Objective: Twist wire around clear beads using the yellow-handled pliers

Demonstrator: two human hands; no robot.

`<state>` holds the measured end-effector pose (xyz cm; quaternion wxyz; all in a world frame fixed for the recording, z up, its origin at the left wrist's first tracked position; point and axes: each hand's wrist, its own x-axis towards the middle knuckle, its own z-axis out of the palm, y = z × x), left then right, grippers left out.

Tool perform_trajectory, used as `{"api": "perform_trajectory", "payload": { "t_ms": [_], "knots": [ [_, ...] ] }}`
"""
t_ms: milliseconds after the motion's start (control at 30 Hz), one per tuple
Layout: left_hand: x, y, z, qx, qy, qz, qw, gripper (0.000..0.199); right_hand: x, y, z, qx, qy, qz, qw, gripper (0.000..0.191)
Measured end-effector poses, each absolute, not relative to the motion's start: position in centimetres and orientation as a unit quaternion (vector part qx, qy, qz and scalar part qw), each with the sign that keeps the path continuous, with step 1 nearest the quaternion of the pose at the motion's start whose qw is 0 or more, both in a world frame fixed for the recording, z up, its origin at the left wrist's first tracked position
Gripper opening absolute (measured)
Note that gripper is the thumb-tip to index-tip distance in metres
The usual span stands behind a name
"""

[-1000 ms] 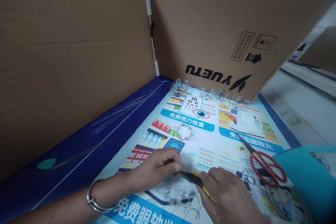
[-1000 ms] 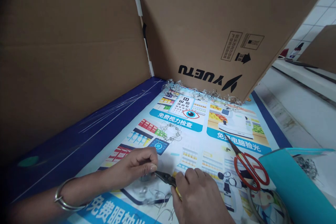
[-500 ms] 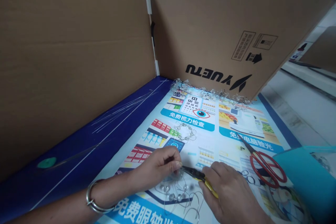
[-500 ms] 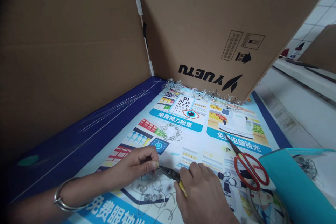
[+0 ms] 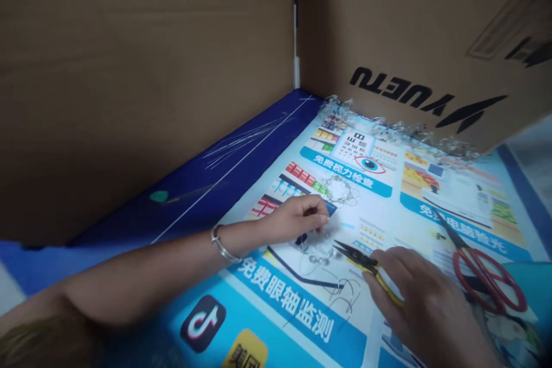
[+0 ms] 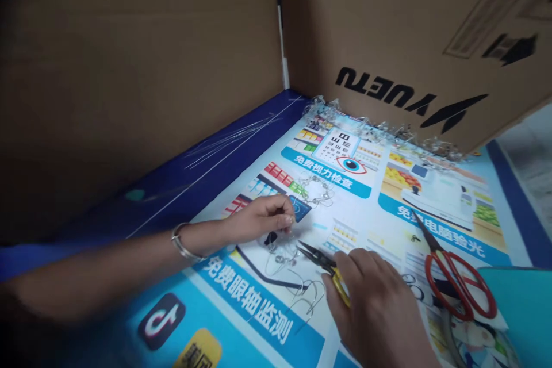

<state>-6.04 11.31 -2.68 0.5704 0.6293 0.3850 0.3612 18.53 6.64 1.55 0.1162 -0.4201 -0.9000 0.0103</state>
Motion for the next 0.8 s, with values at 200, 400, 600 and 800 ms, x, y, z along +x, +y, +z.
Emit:
{"api": "perform_trajectory", "payload": {
  "t_ms": [200, 400, 600, 800],
  "knots": [
    [-6.9, 11.8, -3.3, 0.595, 0.352, 0.396, 0.604, 0.011, 17.6, 6.1, 2.1, -0.338, -0.932, 0.029, 0.128, 0.024],
    [-7.2, 12.0, -4.0, 0.611, 0.331, 0.399, 0.598, 0.012, 14.0, 3.3, 1.8, -0.249, -0.965, 0.049, 0.06, 0.03],
    [-7.4, 11.8, -3.6, 0.615, 0.318, 0.399, 0.601, 0.01, 12.9, 1.7, 1.7, -0.259, -0.965, 0.026, 0.016, 0.03],
    [-7.5, 11.7, -3.3, 0.607, 0.341, 0.41, 0.589, 0.011, 16.3, 2.8, 2.2, -0.323, -0.943, -0.069, 0.028, 0.028]
  ]
}}
